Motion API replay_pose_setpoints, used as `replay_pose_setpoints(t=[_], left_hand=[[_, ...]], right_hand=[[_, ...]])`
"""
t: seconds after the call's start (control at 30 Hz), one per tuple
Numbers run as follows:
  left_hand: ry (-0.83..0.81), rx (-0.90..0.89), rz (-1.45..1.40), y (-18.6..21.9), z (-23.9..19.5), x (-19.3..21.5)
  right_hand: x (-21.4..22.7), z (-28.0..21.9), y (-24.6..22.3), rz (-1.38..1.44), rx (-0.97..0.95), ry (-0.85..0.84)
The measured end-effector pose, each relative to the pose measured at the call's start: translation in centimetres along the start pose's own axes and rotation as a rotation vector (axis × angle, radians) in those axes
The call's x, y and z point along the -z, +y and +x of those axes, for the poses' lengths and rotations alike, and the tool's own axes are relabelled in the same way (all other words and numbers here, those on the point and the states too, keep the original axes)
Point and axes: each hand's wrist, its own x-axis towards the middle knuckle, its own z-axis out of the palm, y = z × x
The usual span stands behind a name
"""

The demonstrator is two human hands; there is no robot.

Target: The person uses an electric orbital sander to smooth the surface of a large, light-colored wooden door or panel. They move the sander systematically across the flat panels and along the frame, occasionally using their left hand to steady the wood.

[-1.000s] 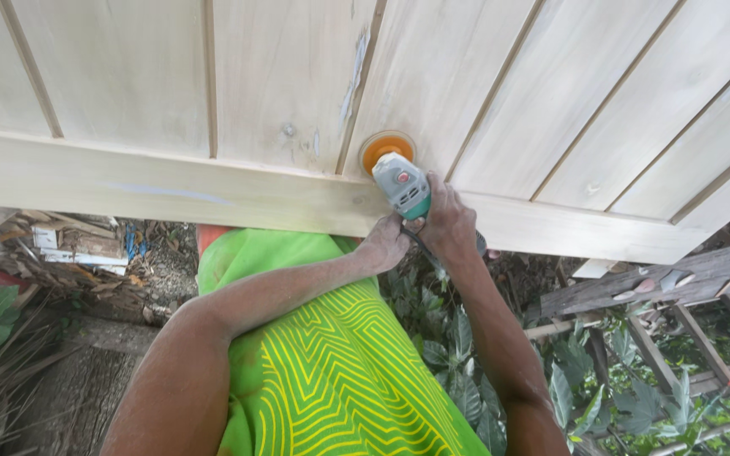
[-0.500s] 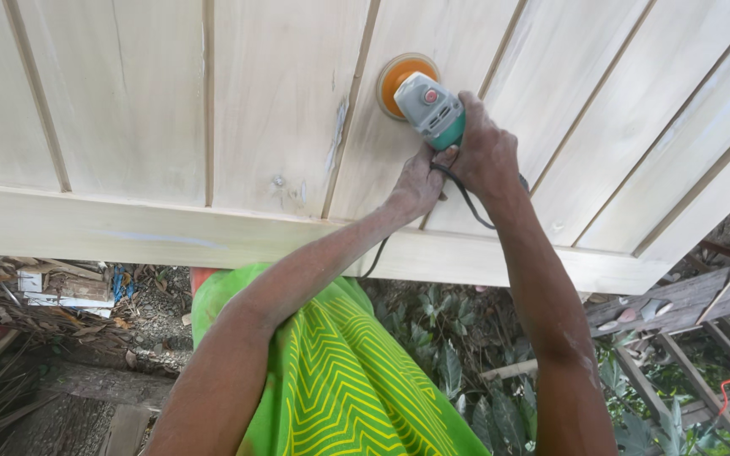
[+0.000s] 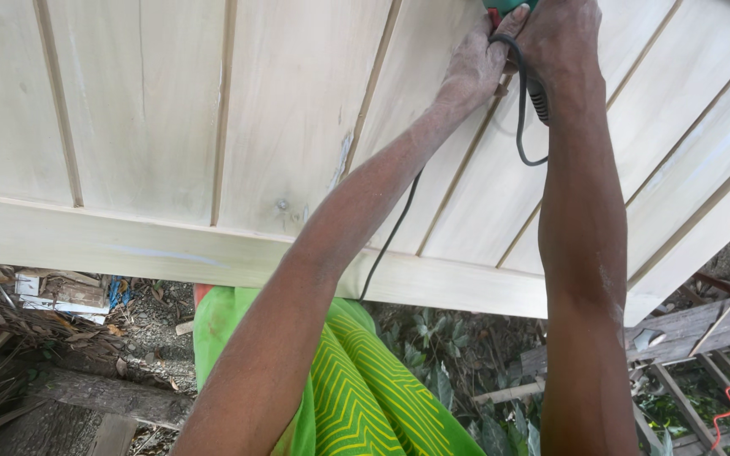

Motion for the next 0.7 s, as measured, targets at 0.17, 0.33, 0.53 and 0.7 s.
replay_pose_setpoints(t=[0.17, 0.33, 0.53, 0.7], left_hand=[[-0.026, -0.029, 0.020, -0.1, -0.7, 1.9], [-0.028, 0.049, 0.089, -1.8, -7.1, 4.5], [0.001, 0.085, 0.120, -3.9, -14.0, 6.1], [0.045, -0.089, 0.201, -2.8, -10.4, 6.1]], right_hand=[[-0.5, -0.2, -1.9, 0.006, 0.080, 0.014], [-1.1, -5.2, -6.7, 0.052, 0.091, 0.007], [-1.7, -10.2, -11.0, 0.054, -0.039, -0.143], [-0.8, -6.9, -10.7, 0.080, -0.107, -0.108]])
